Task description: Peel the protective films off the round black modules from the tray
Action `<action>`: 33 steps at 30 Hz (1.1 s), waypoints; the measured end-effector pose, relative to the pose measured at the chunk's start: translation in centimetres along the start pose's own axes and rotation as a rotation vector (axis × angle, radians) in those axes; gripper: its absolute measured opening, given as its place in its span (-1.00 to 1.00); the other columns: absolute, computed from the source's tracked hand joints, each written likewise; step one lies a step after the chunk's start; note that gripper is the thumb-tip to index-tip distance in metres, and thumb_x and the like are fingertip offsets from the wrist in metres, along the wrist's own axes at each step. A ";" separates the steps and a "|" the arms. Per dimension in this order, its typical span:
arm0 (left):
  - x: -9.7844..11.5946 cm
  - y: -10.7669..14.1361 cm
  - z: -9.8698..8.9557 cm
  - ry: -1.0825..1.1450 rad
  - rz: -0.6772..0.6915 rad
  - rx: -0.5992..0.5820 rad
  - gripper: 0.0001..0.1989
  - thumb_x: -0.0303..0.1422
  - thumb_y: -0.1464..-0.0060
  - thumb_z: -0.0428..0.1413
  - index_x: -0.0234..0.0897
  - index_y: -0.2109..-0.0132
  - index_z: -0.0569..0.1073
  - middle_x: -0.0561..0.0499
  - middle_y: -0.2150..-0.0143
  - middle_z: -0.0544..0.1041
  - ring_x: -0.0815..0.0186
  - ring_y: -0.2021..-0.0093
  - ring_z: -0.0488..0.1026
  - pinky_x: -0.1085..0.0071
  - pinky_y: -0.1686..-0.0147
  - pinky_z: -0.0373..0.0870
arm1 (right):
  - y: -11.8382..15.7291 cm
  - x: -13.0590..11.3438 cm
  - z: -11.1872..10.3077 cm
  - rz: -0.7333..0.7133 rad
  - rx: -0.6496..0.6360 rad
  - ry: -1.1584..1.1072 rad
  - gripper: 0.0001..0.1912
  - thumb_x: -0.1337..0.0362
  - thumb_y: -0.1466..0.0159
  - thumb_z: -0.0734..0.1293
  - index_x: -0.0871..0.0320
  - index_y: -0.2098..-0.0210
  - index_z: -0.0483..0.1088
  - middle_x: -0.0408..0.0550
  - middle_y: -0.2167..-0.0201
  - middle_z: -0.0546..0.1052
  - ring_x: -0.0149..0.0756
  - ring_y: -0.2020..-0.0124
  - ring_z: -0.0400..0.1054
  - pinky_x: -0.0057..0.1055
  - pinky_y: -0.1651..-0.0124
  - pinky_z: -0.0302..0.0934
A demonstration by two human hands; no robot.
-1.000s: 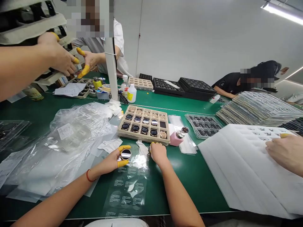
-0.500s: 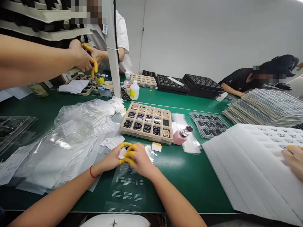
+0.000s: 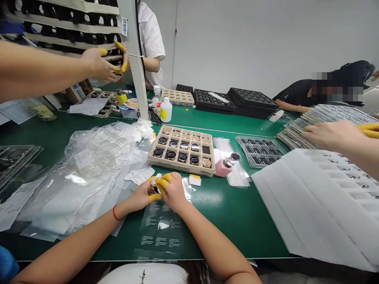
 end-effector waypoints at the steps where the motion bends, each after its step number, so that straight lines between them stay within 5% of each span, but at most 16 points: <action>1: 0.0 0.0 0.0 0.033 -0.020 -0.002 -0.66 -0.33 0.04 0.16 -0.29 0.10 0.28 0.01 0.27 0.44 0.30 0.29 0.41 0.39 0.31 0.36 | -0.1 0.2 -0.2 0.025 0.024 -0.007 -0.81 0.32 -0.26 0.20 0.08 0.26 0.45 -0.05 0.34 0.48 -0.26 0.26 0.19 -0.25 0.16 0.05; 10: 0.2 -0.1 -0.3 -0.066 0.081 0.010 -0.64 -0.41 0.03 0.12 -0.27 0.03 0.31 -0.02 0.17 0.43 0.28 0.21 0.39 0.35 0.20 0.35 | 0.7 -0.6 0.6 -0.047 0.004 0.029 -0.79 0.36 -0.24 0.19 0.05 0.26 0.45 -0.05 0.34 0.48 -0.22 0.23 0.18 -0.25 0.17 0.06; 28: -0.2 -0.2 -0.1 0.113 -0.062 0.040 -0.51 -0.32 0.08 0.22 -0.22 0.00 0.23 0.04 0.23 0.43 0.34 0.28 0.43 0.37 0.22 0.39 | -0.3 3.9 -2.3 0.326 0.116 0.161 -0.81 0.26 -0.27 0.20 0.11 0.21 0.43 -0.01 0.28 0.48 -0.18 0.18 0.22 -0.20 0.06 0.07; 33: 0.1 0.0 -0.2 0.126 -0.030 0.060 -0.52 -0.31 0.05 0.19 -0.19 0.00 0.20 0.03 0.20 0.42 0.30 0.21 0.46 0.31 0.14 0.39 | 0.2 3.5 -1.8 0.423 -0.027 -0.029 -0.73 0.30 -0.24 0.20 0.11 0.07 0.37 0.02 0.14 0.46 -0.17 0.09 0.23 -0.20 0.03 0.12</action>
Point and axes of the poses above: each hand's wrist, its own y-axis away from the middle knuckle, its own z-axis out of the palm, x = y × z, the point moved 3 cm from there along -y, towards the middle knuckle
